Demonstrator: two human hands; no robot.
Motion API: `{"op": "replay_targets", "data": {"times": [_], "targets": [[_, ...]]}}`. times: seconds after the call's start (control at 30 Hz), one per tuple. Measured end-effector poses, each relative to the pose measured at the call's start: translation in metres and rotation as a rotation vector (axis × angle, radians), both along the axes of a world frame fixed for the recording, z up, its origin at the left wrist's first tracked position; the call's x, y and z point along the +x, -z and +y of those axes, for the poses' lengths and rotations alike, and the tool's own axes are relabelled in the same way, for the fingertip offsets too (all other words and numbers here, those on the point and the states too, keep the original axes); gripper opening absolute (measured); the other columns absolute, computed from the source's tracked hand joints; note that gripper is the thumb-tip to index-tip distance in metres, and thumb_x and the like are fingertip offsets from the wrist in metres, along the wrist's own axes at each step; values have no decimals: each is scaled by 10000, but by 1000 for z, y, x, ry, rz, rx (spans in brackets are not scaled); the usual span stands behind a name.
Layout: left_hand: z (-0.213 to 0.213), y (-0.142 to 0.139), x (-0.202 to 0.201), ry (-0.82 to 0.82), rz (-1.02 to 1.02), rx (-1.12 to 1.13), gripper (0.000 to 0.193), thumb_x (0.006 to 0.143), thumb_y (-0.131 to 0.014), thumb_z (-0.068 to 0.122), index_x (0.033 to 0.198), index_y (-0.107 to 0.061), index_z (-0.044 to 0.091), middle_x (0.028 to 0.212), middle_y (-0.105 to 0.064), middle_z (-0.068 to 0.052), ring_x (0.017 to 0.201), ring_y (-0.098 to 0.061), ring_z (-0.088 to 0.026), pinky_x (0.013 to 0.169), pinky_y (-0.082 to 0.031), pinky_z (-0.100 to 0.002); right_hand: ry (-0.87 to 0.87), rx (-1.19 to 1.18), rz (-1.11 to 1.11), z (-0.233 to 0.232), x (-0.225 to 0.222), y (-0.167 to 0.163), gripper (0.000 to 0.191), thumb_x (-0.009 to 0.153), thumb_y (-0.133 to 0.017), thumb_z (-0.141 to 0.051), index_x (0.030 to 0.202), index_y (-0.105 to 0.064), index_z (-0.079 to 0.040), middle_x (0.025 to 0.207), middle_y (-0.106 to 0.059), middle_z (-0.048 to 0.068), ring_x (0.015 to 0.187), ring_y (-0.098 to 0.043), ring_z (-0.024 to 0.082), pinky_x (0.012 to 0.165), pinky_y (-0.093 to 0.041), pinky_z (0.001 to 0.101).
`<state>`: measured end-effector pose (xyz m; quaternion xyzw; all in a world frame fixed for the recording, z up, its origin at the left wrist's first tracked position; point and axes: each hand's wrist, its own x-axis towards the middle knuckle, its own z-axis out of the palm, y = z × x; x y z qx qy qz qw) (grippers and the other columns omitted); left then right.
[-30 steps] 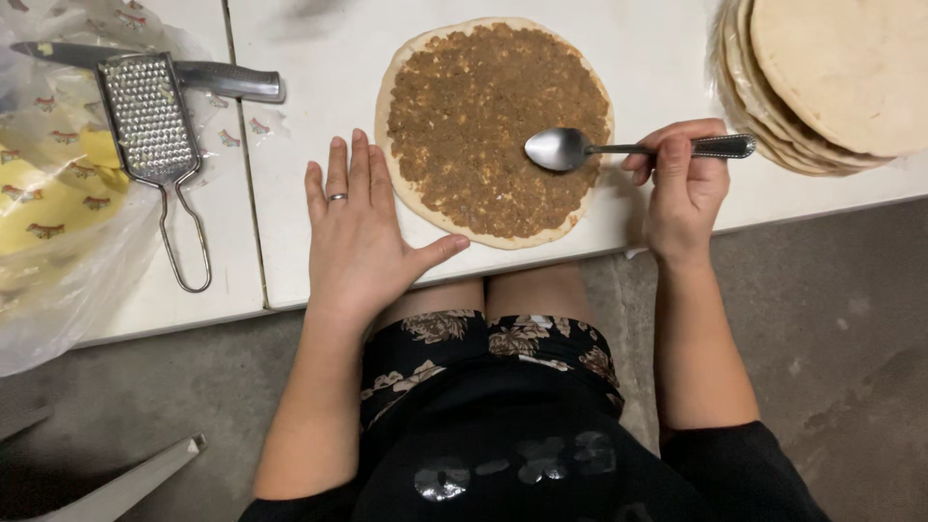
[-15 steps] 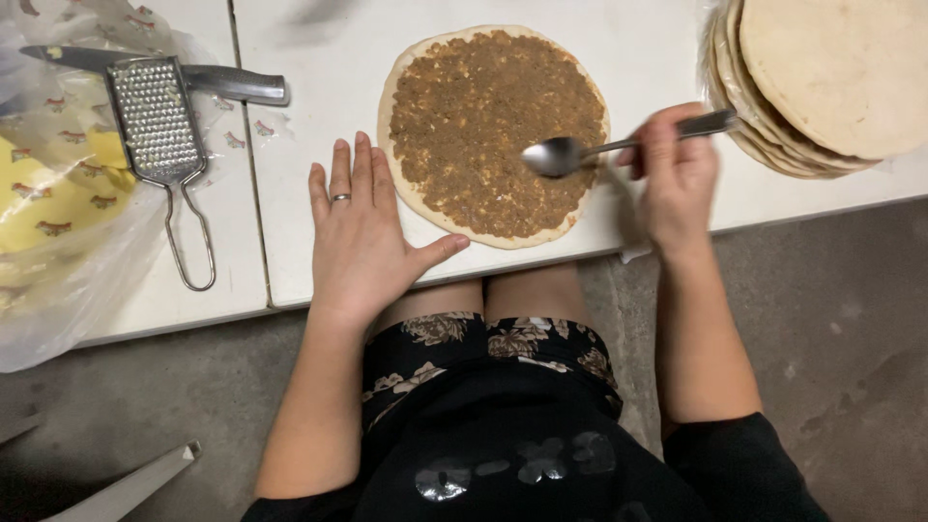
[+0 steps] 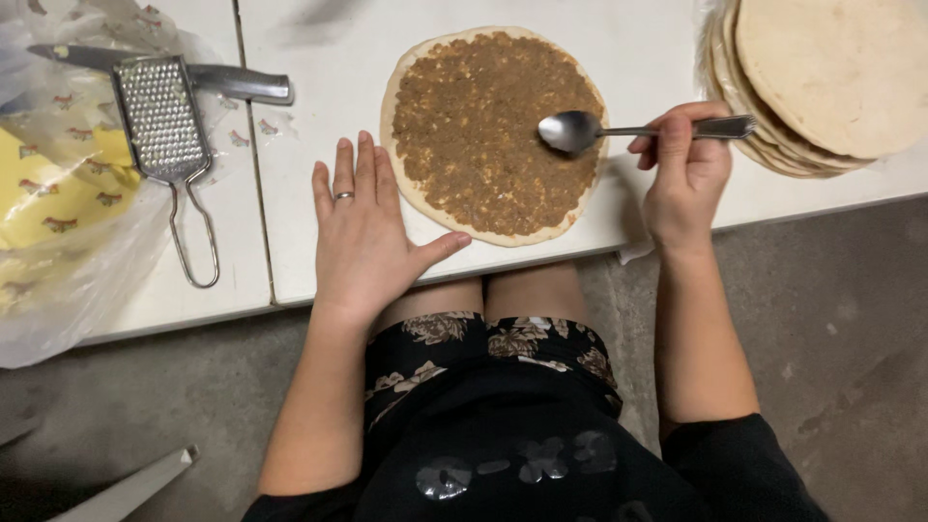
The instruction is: The person spreads a meat mixture evenly over a round flatbread using a spoon, then cuts pieces from a block of cheese and grates the cheese over the meat topping with a hand grater. They then take cooked meat and onions from a plastic container and add it onto the flatbread with a knife.
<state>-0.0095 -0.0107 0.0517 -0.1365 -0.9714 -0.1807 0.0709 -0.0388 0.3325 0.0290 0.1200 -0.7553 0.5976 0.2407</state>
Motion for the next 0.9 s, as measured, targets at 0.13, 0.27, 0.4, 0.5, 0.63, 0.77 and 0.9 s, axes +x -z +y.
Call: {"op": "replay_targets", "data": {"times": [0.13,0.27,0.4,0.5,0.63,0.77,0.9], "targets": [[1,-1,0,-1,10,-3,1341,712,-642,874,1449,-355,-210,1549,-306,-394,1493,-212,-477,1197,-77,-611,-30,75,-12,-2,-2,0,169,1215,-486,-189,1148,-518,-37,908,-630,62,765,-575,99,719,-481,240],[0,1,1,1,30,-13,1321,724,-649,861,1445,-367,-209,1541,-326,-394,1494,-214,-487,1193,-81,-625,-16,33,33,0,-4,5,174,1229,-484,-200,1169,-509,-39,902,-637,68,773,-578,101,706,-482,228],[0,3,2,5,53,4,1309,739,-652,853,1449,-376,-212,1547,-333,-398,1498,-222,-489,1199,-87,-628,-72,-21,25,5,-1,12,178,1222,-490,-209,1157,-500,-44,902,-631,68,783,-582,106,719,-489,229],[1,3,2,7,50,11,1309,741,-652,852,1445,-382,-218,1545,-332,-400,1499,-225,-490,1197,-90,-627,-36,-3,29,8,1,13,187,1231,-500,-201,1143,-497,-37,908,-628,75,787,-584,113,718,-484,229],[-1,4,1,4,44,-9,1322,735,-637,870,1439,-385,-221,1538,-332,-400,1492,-225,-493,1196,-83,-628,21,-164,34,3,4,10,135,1210,-518,-166,1147,-500,-48,958,-611,71,780,-626,128,646,-491,237],[0,5,-1,8,6,-28,1334,732,-615,895,1429,-380,-217,1532,-319,-410,1479,-216,-497,1189,-73,-621,60,-203,-40,-22,19,16,140,1197,-494,-155,1094,-490,-62,899,-607,63,740,-615,128,628,-517,266],[0,6,0,13,16,-13,1341,746,-608,896,1449,-367,-220,1539,-320,-406,1492,-209,-495,1196,-72,-624,-27,-180,-37,-38,36,19,143,1218,-501,-149,1119,-477,-49,914,-621,69,760,-597,112,680,-498,242]]}}
